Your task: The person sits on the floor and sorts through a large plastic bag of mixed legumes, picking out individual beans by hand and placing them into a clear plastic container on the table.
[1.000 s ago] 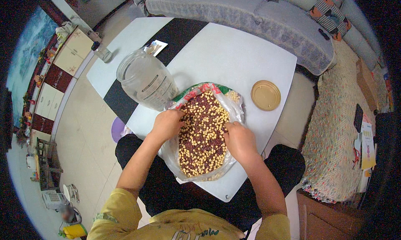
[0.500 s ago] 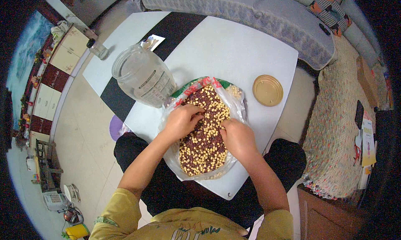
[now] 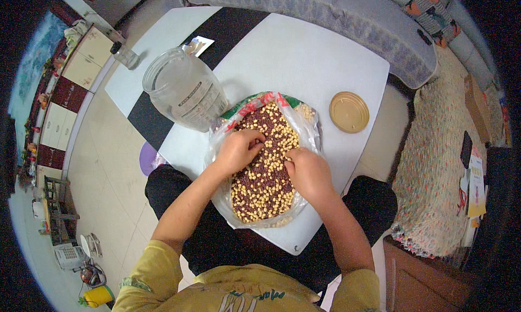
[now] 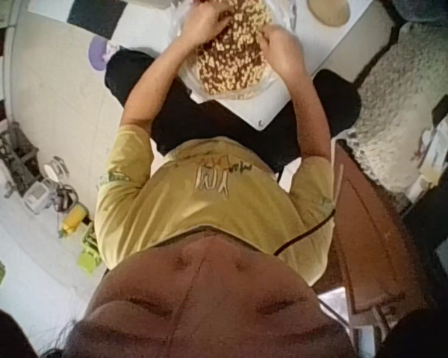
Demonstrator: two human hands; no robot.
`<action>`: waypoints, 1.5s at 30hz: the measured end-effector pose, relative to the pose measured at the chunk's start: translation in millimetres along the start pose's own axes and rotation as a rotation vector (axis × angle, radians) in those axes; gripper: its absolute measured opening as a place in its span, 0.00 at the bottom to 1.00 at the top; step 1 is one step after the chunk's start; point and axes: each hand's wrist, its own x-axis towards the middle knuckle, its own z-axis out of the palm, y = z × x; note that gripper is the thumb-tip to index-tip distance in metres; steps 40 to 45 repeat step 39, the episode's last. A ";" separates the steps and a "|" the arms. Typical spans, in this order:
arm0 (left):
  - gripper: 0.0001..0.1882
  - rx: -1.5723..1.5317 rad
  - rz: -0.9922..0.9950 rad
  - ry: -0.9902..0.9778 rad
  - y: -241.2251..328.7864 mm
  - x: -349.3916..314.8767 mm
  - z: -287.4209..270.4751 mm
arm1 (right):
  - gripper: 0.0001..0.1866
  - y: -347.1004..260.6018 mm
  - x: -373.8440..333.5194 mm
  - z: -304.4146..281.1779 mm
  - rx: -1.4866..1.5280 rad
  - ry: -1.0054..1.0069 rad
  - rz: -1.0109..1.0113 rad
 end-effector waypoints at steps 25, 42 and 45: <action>0.07 -0.213 0.066 0.126 5.4 3.2 -0.2 | 0.08 -4.1 -2.2 -6.4 0.041 -0.015 0.019; 0.11 -0.175 0.001 0.000 2.1 7.7 10.6 | 0.09 -2.3 -0.5 -0.5 0.030 0.021 -0.028; 0.11 -0.175 0.001 0.000 2.1 7.7 10.6 | 0.09 -2.3 -0.5 -0.5 0.030 0.021 -0.028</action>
